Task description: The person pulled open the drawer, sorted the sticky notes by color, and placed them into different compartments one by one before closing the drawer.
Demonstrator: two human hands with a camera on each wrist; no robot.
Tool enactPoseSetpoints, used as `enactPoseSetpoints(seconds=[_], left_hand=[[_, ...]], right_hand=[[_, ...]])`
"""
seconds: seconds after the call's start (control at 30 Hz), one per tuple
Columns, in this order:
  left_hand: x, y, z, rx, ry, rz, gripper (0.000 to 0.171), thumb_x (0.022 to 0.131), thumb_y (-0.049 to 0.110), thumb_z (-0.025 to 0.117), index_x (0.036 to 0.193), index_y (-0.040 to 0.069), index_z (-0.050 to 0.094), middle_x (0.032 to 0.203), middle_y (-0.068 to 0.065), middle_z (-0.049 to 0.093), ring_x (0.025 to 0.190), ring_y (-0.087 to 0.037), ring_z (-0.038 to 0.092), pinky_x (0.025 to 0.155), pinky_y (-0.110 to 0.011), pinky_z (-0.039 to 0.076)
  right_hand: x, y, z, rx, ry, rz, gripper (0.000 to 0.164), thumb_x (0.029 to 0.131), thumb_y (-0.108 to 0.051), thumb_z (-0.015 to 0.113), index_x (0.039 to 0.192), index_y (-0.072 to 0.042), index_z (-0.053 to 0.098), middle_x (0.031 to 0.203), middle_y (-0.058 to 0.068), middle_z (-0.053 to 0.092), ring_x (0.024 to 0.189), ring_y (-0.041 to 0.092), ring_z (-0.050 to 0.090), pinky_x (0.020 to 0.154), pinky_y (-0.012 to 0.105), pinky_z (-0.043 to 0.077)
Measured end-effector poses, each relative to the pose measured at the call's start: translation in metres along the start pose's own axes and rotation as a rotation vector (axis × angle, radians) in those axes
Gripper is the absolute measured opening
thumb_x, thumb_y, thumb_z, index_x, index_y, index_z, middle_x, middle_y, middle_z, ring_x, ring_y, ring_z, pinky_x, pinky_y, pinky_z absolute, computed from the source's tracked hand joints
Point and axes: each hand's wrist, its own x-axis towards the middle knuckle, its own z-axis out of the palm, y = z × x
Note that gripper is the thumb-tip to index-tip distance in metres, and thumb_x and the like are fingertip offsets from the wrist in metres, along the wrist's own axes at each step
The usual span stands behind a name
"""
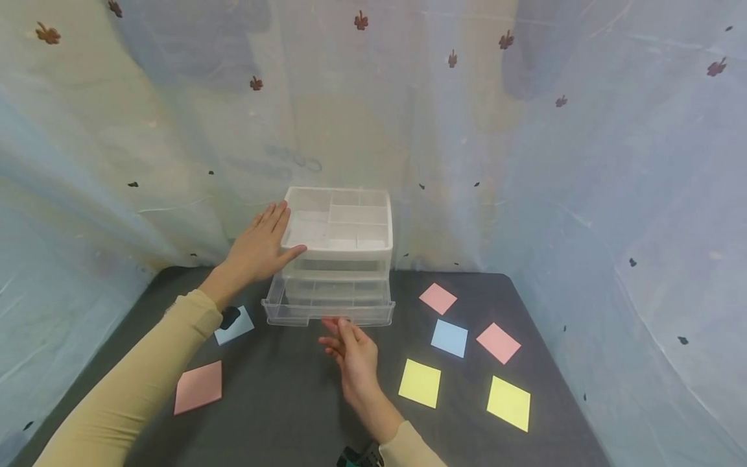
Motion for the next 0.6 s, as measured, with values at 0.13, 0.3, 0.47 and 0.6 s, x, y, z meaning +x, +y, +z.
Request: enactPoseSetpoints(seconds=[0.13, 0.3, 0.47, 0.6], left_hand=[[0.0, 0.0, 0.001, -0.001, 0.01, 0.002, 0.1, 0.103, 0.072, 0.037, 0.167, 0.0, 0.006, 0.174, -0.015, -0.004, 0.161, -0.033, -0.004, 0.131, -0.049, 0.004], [-0.001, -0.001, 0.0, -0.003, 0.009, 0.007, 0.099, 0.104, 0.071, 0.038, 0.167, 0.0, 0.007, 0.174, -0.015, -0.003, 0.161, -0.033, -0.004, 0.131, -0.049, 0.004], [-0.001, 0.0, -0.001, 0.003, 0.01, 0.01, 0.099, 0.104, 0.07, 0.039, 0.166, -0.001, 0.008, 0.174, -0.016, -0.002, 0.161, -0.034, -0.002, 0.131, -0.049, 0.004], [-0.001, 0.0, -0.002, 0.01, 0.008, 0.011, 0.099, 0.104, 0.07, 0.038, 0.166, -0.001, 0.008, 0.174, -0.016, -0.002, 0.161, -0.035, -0.001, 0.131, -0.048, 0.004]], right_hand=[[0.0, 0.002, -0.005, -0.029, -0.017, -0.005, 0.038, 0.104, -0.032, 0.067, 0.125, 0.0, 0.068, 0.122, 0.009, 0.076, 0.085, 0.013, 0.075, 0.074, 0.024, 0.057], [-0.001, 0.005, -0.018, -0.102, -0.038, 0.02, 0.042, 0.103, -0.024, 0.068, 0.133, 0.005, 0.063, 0.125, 0.011, 0.074, 0.088, 0.012, 0.076, 0.076, 0.023, 0.058], [0.003, 0.006, -0.04, -0.135, -0.028, 0.026, 0.046, 0.104, -0.02, 0.067, 0.141, 0.006, 0.057, 0.126, 0.009, 0.074, 0.09, 0.011, 0.076, 0.077, 0.023, 0.059], [0.011, 0.0, -0.06, -0.146, 0.027, 0.0, 0.038, 0.105, -0.021, 0.066, 0.135, 0.002, 0.062, 0.121, 0.006, 0.076, 0.091, 0.011, 0.076, 0.076, 0.023, 0.059]])
